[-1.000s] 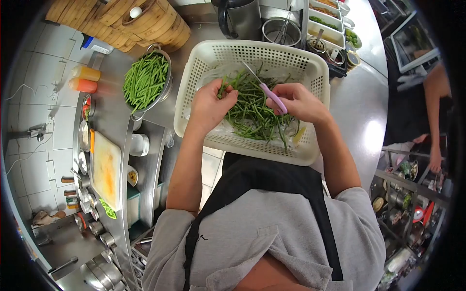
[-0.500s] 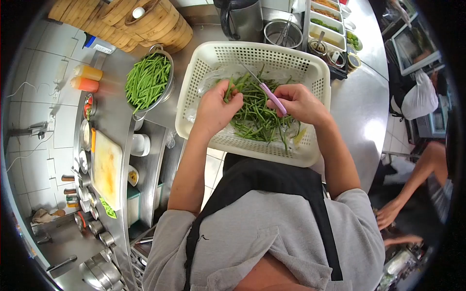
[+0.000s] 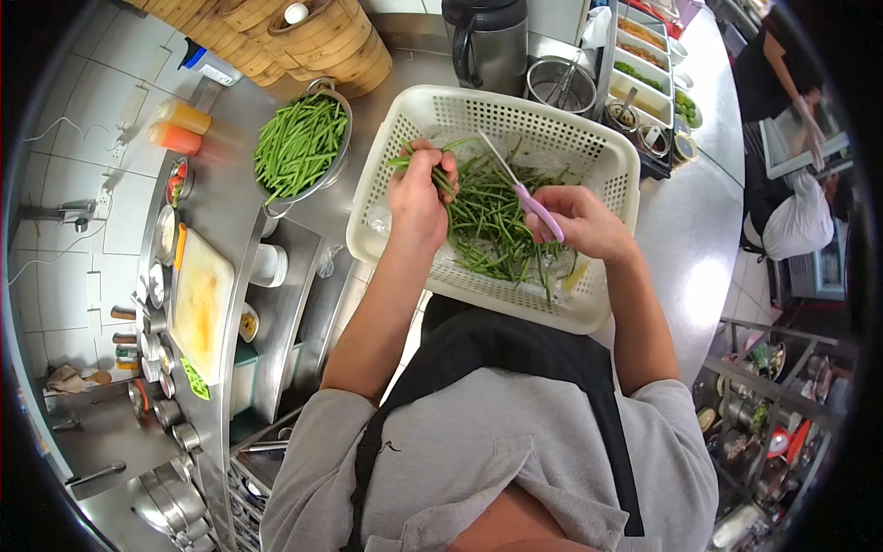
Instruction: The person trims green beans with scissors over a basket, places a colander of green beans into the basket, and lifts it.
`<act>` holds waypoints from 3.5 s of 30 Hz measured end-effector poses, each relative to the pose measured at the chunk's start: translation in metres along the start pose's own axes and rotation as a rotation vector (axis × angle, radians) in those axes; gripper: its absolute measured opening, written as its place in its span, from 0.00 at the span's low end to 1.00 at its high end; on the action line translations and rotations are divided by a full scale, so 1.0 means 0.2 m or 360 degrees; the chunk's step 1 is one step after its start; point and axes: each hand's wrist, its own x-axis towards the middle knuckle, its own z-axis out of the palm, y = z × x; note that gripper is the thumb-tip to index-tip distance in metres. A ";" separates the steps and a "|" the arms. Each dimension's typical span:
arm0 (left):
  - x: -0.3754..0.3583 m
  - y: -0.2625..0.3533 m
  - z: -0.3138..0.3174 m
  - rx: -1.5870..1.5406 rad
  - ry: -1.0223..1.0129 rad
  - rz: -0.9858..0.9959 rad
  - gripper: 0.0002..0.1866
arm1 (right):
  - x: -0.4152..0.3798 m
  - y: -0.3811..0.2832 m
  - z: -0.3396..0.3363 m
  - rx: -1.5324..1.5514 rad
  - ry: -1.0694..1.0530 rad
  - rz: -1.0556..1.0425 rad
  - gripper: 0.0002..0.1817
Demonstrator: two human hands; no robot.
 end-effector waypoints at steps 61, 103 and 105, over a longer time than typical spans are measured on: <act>0.06 0.14 0.00 0.1786 -0.0687 0.0034 0.11 | 0.01 0.03 0.01 -0.0316 0.0294 -0.0024 0.25; -0.09 -0.06 0.07 0.0292 0.0002 0.0138 0.10 | -0.01 -0.04 0.01 -0.0067 0.0172 0.0042 0.20; -0.05 -0.05 -0.01 0.0390 -0.0091 0.0133 0.10 | 0.00 -0.04 0.00 -0.0109 0.0168 0.0058 0.19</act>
